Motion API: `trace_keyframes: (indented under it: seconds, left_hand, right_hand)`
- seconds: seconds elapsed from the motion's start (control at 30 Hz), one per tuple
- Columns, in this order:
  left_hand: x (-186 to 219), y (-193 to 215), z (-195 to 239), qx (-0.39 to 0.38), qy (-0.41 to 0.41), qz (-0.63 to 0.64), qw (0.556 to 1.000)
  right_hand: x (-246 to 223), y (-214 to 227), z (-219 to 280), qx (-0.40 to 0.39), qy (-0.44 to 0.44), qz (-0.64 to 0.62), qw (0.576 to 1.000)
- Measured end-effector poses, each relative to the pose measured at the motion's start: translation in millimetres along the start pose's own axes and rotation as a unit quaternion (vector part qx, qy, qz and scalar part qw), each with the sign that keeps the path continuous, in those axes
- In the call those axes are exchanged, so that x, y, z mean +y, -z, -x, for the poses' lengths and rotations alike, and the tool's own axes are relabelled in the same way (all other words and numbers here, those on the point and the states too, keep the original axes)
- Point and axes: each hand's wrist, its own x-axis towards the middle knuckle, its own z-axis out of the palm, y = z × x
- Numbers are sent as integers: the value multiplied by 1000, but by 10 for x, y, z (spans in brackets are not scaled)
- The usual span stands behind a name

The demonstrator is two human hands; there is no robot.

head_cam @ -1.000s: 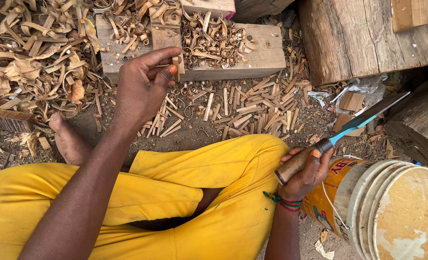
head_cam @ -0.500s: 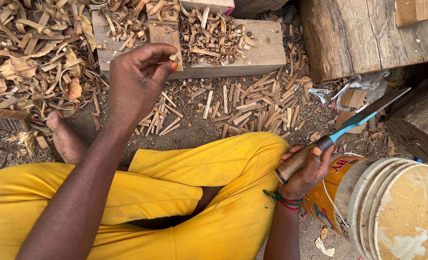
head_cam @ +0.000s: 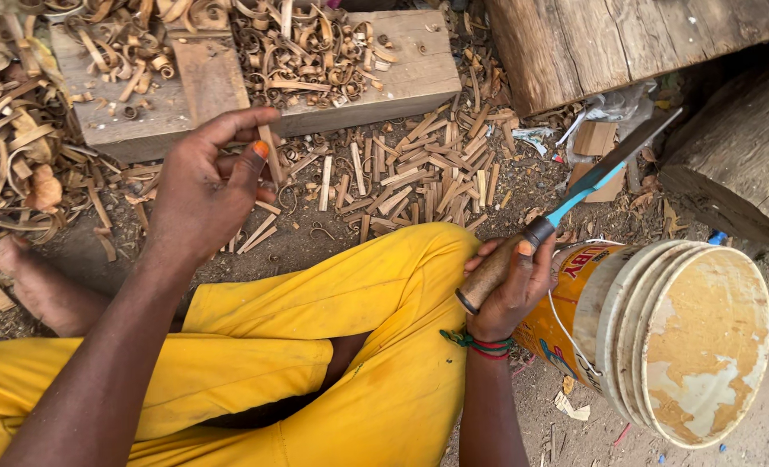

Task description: The person sits on the ground and uses a chisel to carve a small piece of wood held against a larger wooden block. They repeatedly strike the chisel to shape the wood, creating wood shavings that accumulate on the ground.

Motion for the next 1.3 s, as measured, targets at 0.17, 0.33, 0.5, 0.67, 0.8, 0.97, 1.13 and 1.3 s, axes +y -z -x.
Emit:
trace_keyframes:
  seconds: [0.17, 0.33, 0.5, 0.67, 0.8, 0.97, 1.13, 1.3]
  left_hand:
    - [-51, -285, 2, -47, 74, 15, 996]
    - [-261, -739, -111, -88, 116, -43, 989]
    - [-480, -1198, -344, -75, 66, -50, 994]
    - [-619, -1562, -606, -67, 48, -90, 993]
    - [-615, -1691, -706, -113, 119, -77, 983]
    - [-606, -1797, -805, -166, -37, -2, 985]
    - [-578, -1999, -872, -212, -63, -215, 951]
    - [-667, -2236, -1098, -198, -205, -454, 844]
  right_hand:
    - [-37, -18, -25, -2, -10, 23, 1000]
    - [-24, 4, -36, -10, -11, 30, 999]
    - [-1, 2, -50, -2, -20, 14, 1000]
    - [-8, 32, -38, 3, -40, 5, 999]
    - [-12, 20, -41, 11, -42, -5, 999]
    - [-6, 18, -65, 24, -54, -17, 998]
    - [-2, 13, -66, 21, -50, -10, 998]
    - [0, 22, -54, 22, -54, -10, 998]
